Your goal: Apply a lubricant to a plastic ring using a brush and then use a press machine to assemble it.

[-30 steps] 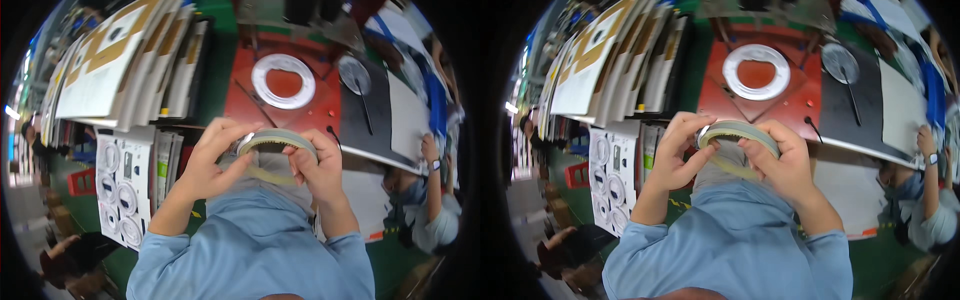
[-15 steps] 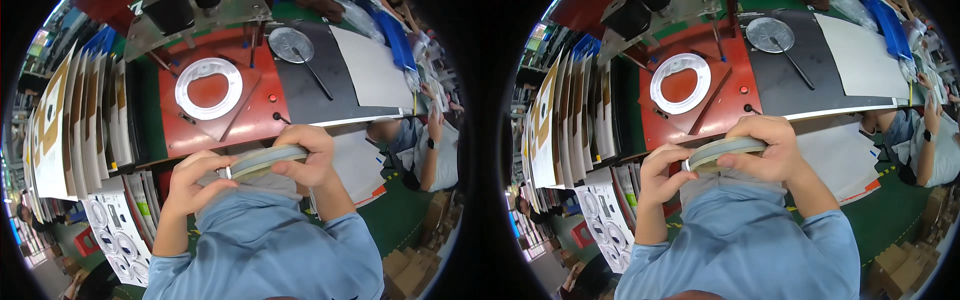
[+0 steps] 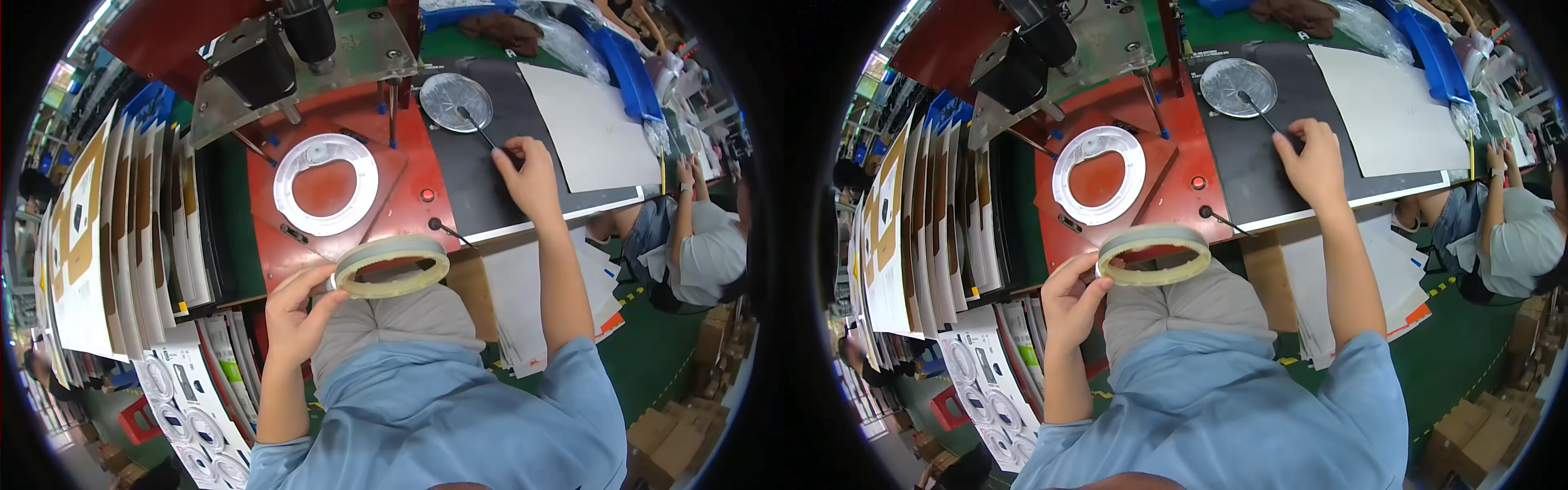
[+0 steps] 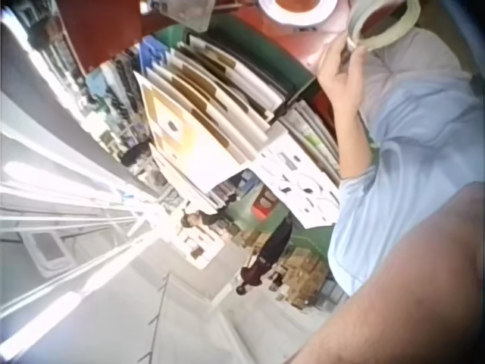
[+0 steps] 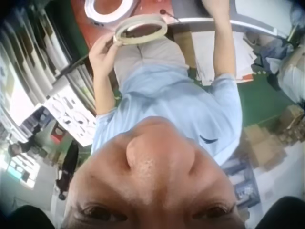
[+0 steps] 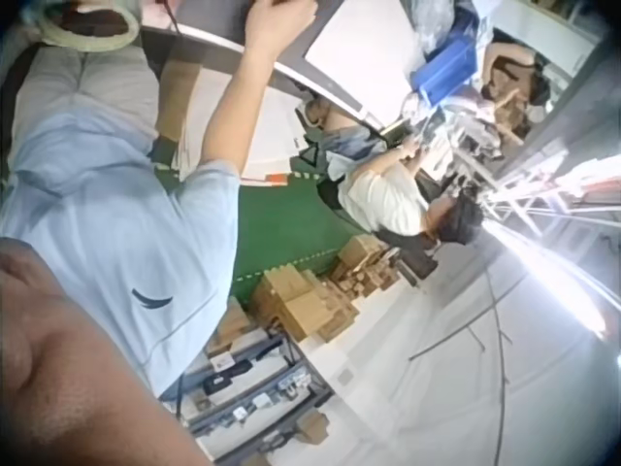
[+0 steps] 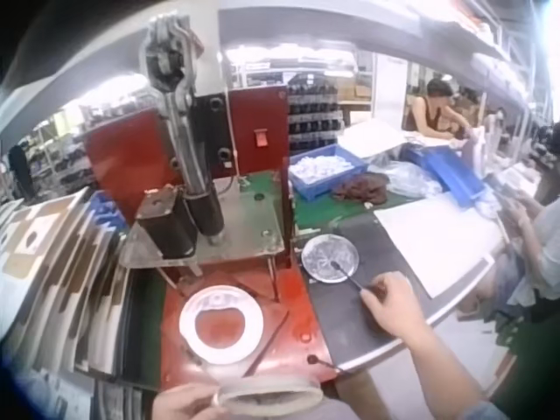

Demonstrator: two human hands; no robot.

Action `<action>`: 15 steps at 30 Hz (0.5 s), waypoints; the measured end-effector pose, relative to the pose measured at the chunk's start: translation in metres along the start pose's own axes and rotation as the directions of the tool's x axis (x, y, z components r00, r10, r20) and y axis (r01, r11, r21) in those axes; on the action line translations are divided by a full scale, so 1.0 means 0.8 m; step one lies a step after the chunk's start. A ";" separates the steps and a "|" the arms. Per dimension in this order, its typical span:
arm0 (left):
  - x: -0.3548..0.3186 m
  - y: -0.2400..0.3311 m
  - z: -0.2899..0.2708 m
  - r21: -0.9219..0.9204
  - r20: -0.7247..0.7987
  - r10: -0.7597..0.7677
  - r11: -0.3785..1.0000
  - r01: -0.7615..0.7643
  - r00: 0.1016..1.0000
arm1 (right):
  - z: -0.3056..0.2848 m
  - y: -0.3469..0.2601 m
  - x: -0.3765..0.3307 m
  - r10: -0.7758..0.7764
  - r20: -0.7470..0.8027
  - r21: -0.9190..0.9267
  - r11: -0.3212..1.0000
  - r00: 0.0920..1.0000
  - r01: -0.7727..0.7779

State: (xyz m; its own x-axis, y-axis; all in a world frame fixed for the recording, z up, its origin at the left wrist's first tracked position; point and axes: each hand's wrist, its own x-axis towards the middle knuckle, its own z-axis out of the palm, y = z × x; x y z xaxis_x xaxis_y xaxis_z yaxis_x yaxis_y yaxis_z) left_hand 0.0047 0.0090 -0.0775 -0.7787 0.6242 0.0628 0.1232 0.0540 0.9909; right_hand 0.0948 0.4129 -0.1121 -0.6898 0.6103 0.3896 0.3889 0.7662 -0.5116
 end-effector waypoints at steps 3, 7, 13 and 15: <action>0.000 0.000 -0.002 -0.006 0.031 -0.004 1.000 0.004 1.000 | 0.006 0.001 0.000 -0.052 0.033 -0.099 0.993 0.998 0.056; -0.002 -0.008 -0.004 -0.042 0.035 -0.062 0.997 0.064 0.997 | 0.006 -0.008 0.029 0.065 -0.043 0.111 0.992 0.997 -0.060; -0.004 -0.011 -0.002 -0.105 0.056 -0.094 0.989 0.099 0.994 | 0.012 -0.009 0.081 0.001 -0.075 0.125 0.992 0.997 0.008; -0.004 -0.012 -0.003 -0.115 0.055 -0.090 0.989 0.095 0.994 | 0.016 -0.014 0.088 -0.003 -0.089 0.112 0.994 0.996 0.013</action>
State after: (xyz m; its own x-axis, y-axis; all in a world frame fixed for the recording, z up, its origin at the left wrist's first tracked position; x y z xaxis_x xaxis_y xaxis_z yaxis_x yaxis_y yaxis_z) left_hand 0.0047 0.0050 -0.0871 -0.7517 0.6587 -0.0328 -0.0229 0.0236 0.9995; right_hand 0.0343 0.4448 -0.0888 -0.6336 0.6234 0.4582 0.3087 0.7467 -0.5892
